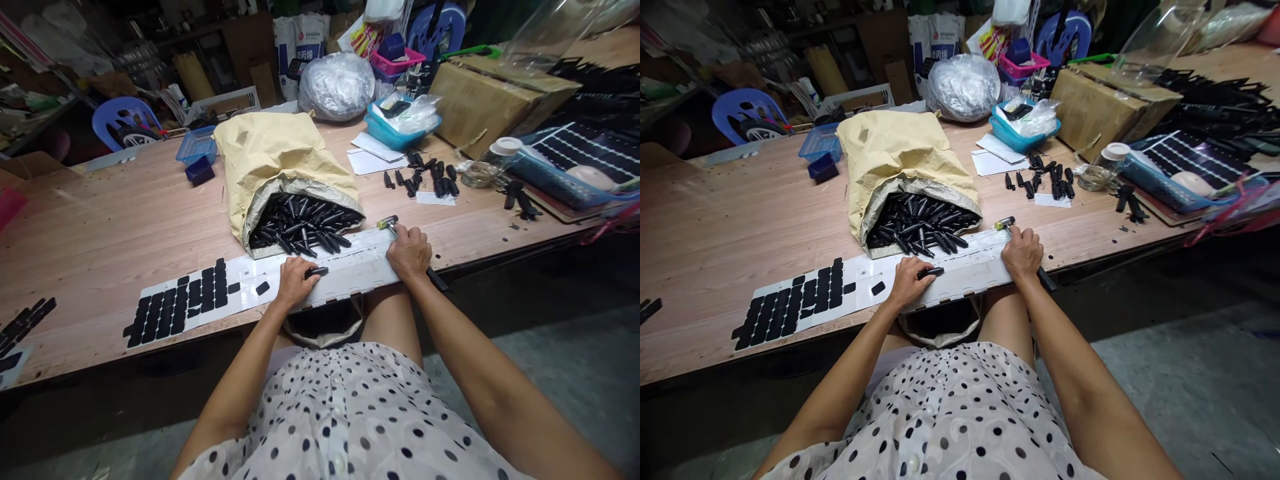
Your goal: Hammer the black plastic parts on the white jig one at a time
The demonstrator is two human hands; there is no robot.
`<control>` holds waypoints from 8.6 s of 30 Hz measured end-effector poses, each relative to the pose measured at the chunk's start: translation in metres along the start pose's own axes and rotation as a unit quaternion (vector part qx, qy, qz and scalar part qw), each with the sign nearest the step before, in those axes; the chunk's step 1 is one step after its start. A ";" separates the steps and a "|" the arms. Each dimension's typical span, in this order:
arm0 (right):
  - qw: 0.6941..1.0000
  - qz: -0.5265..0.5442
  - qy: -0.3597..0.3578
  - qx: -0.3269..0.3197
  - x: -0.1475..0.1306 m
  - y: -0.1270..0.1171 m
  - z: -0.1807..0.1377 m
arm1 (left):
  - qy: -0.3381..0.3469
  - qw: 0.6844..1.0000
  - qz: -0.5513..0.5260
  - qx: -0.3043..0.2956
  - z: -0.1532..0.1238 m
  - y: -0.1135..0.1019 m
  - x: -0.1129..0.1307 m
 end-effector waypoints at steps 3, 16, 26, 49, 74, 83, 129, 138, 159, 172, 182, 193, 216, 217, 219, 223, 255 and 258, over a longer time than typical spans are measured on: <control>1.000 0.006 0.001 0.003 0.000 0.000 -0.002 | -0.018 1.000 -0.019 0.018 0.000 0.005 -0.006; 0.971 0.232 0.049 -0.041 -0.018 -0.031 -0.007 | -0.029 0.999 -0.035 0.023 0.001 0.009 -0.005; 0.900 0.370 -0.138 -0.185 -0.108 -0.027 -0.100 | -0.045 0.998 -0.047 0.024 0.003 0.013 -0.006; 0.932 0.333 -0.122 -0.080 -0.078 -0.033 -0.079 | -0.037 0.997 -0.050 0.036 0.004 0.015 -0.004; 0.998 -0.044 -0.047 -0.002 -0.015 0.010 -0.001 | 0.173 0.984 -0.024 0.031 -0.057 0.025 0.023; 0.998 -0.042 -0.043 -0.011 -0.016 0.011 -0.002 | 0.014 0.986 -0.102 0.130 -0.042 0.009 0.004; 0.897 0.386 -0.104 -0.187 -0.107 -0.028 -0.095 | -0.046 0.996 -0.074 0.027 0.001 0.012 -0.009; 0.934 0.263 -0.154 -0.185 -0.119 -0.022 -0.112 | -0.039 0.997 -0.061 0.023 0.001 0.011 -0.007; 0.996 0.077 -0.007 -0.047 -0.029 -0.024 0.003 | -0.038 0.997 -0.052 0.042 -0.004 0.009 -0.001; 1.000 -0.009 0.000 -0.024 -0.008 0.008 0.008 | 0.060 0.997 -0.046 0.007 -0.020 0.011 0.000; 0.999 -0.036 -0.011 -0.009 -0.009 0.010 0.008 | 0.093 0.993 -0.034 0.062 -0.056 0.019 0.025; 0.998 -0.047 -0.014 -0.025 -0.012 0.012 0.008 | -0.288 0.948 0.058 0.122 0.052 -0.036 0.005; 1.000 0.007 -0.004 -0.024 -0.007 0.008 0.010 | -0.046 0.998 -0.029 0.044 -0.009 0.005 -0.013; 0.999 0.017 0.000 -0.028 -0.005 0.007 0.012 | -0.046 0.998 -0.031 0.041 -0.009 0.005 -0.012; 0.998 0.041 0.017 -0.039 -0.001 0.004 0.014 | -0.048 0.998 -0.031 0.036 -0.009 0.005 -0.011; 0.989 0.139 0.039 -0.032 -0.007 -0.013 0.003 | -0.058 0.997 -0.037 0.029 -0.008 0.005 -0.009; 0.943 0.255 -0.122 -0.174 -0.105 -0.023 -0.102 | -0.094 0.992 -0.075 0.026 -0.004 0.009 -0.006; 0.948 0.261 -0.120 -0.136 -0.097 -0.028 -0.088 | -0.090 0.993 -0.071 0.029 -0.005 0.008 -0.006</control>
Point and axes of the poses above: each hand's wrist, its own z-axis towards the middle knuckle, its own y-axis out of the palm, x = y × z, the point moved 5 cm from there along z, towards the middle knuckle, and after that the axes turned 11 degrees about z, right-handed, at the moved point
